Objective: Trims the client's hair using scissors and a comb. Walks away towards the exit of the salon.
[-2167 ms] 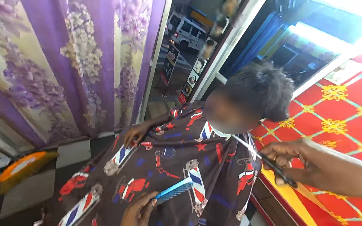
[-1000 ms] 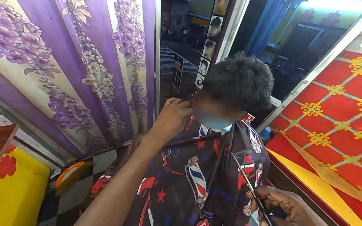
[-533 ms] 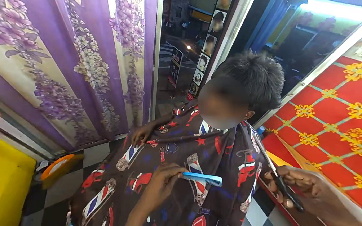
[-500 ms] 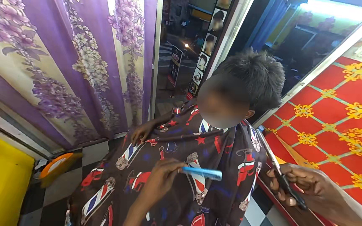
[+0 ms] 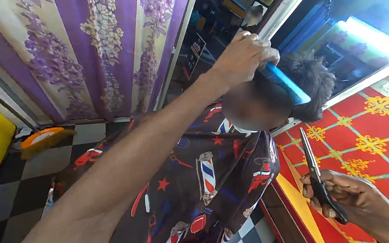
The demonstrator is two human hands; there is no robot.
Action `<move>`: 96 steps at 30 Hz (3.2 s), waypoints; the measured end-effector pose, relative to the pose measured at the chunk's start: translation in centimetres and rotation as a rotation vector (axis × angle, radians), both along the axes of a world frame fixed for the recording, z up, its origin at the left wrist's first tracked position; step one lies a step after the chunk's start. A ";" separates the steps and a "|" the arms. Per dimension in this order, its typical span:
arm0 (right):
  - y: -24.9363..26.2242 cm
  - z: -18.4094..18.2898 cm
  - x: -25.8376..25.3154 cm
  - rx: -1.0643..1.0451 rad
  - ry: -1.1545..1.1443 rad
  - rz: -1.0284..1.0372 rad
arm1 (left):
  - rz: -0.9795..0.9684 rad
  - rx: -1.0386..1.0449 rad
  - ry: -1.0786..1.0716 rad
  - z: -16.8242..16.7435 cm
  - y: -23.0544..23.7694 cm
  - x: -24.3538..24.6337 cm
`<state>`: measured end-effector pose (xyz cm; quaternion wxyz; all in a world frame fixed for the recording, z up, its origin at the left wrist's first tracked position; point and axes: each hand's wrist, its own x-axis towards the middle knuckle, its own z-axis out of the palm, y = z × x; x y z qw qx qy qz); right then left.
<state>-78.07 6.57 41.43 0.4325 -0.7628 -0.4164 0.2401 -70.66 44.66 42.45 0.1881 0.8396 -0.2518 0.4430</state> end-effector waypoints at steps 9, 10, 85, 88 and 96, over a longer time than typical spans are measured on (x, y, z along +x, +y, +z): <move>0.1 1.1 1.0 -0.060 0.005 -0.043 | 0.024 0.010 0.112 -7.0 0.1 -1.6; 0.3 1.3 1.2 -0.074 0.005 -0.044 | 0.023 0.002 0.108 -7.4 0.0 -1.9; 6.0 6.3 5.2 -0.507 -0.029 -0.322 | -0.065 -0.721 0.930 -34.8 -3.8 -22.2; 6.7 6.3 5.3 -0.506 -0.034 -0.340 | -0.058 -0.728 0.954 -35.0 -3.7 -22.3; 9.0 6.3 5.8 -0.505 -0.080 -0.366 | -0.056 -0.726 0.971 -35.1 -3.6 -22.5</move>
